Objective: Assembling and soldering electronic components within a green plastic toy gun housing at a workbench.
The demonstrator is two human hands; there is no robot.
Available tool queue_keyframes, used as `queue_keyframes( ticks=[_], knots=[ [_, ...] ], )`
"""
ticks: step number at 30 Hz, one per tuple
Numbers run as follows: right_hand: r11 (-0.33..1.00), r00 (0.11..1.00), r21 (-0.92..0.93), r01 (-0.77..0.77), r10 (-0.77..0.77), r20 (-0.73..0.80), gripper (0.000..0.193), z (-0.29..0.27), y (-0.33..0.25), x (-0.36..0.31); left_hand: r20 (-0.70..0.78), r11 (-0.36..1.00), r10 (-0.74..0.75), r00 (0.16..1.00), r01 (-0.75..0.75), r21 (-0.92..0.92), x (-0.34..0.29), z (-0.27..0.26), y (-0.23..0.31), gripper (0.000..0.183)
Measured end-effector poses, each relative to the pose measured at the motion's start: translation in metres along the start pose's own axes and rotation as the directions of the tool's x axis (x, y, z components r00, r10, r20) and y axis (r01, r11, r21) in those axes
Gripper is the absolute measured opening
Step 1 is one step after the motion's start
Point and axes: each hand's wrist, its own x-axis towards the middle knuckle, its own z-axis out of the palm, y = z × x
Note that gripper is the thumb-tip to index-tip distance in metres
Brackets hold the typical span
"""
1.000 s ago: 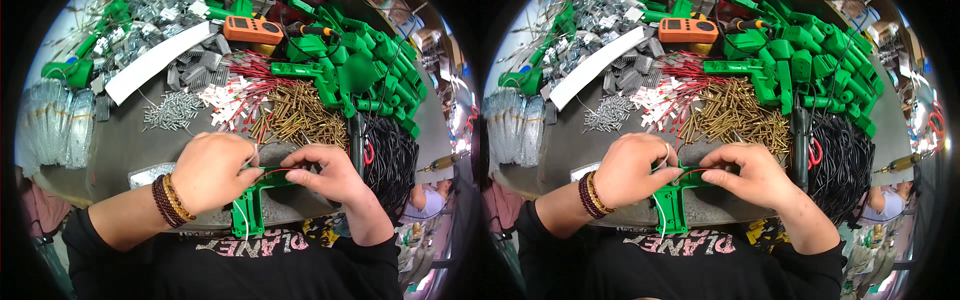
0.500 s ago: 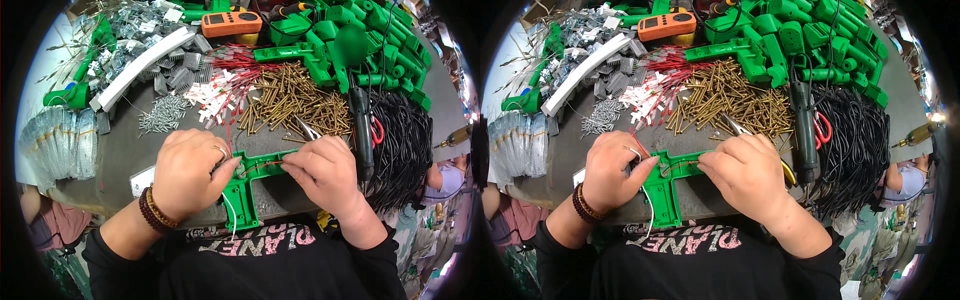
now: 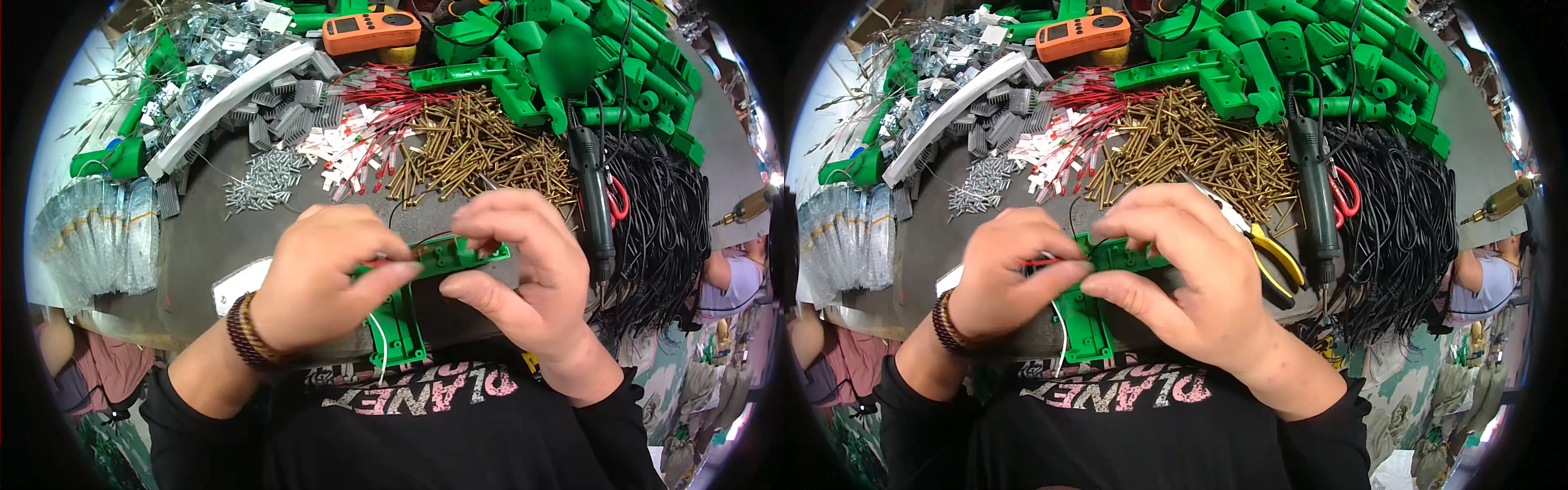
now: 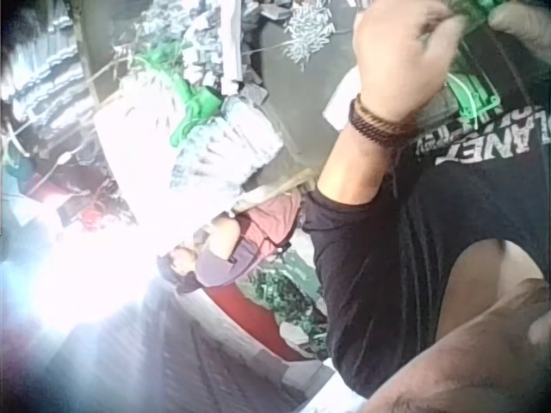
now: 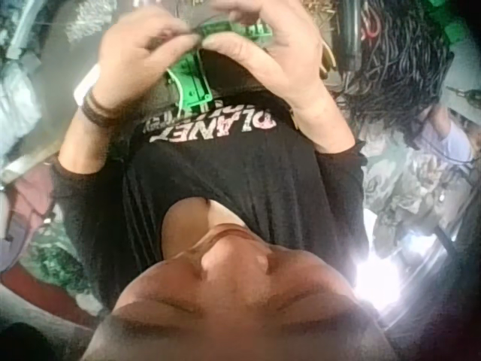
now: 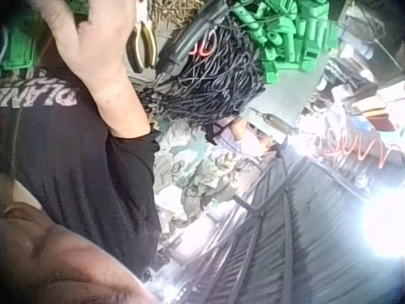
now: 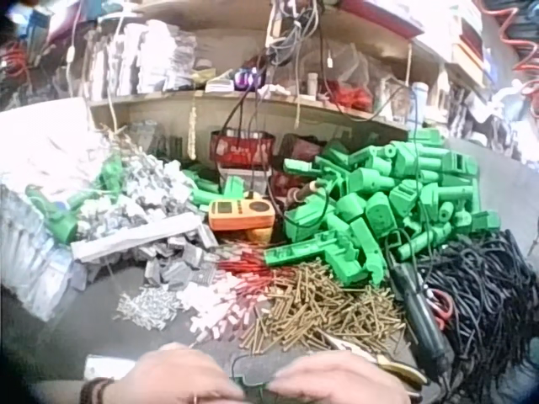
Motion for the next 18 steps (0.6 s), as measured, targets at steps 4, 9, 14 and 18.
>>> queue_keyframes(
  ticks=[4,9,14,18],
  knots=[
    [0.996,0.995,0.062,-0.071,0.066,0.081,0.026,0.033,0.003,0.002,-0.091,0.708,-0.441,0.893,0.284,-0.646,-0.018,-0.002,-0.001,0.011],
    [0.988,0.986,0.06,-0.144,0.138,0.093,0.01,0.048,0.009,0.007,-0.163,0.674,-0.4,0.902,0.169,-0.719,-0.025,-0.001,-0.008,0.011],
    [0.977,0.975,0.053,-0.207,0.201,0.092,0.009,0.048,0.014,0.006,-0.297,0.402,-0.375,0.878,-0.135,-0.906,-0.027,-0.004,-0.026,0.012],
    [0.963,0.973,0.155,-0.221,0.205,0.108,0.01,0.043,0.021,0.006,-0.385,0.355,-0.047,0.922,-0.345,-0.869,-0.053,-0.074,-0.019,0.016]
  ],
)
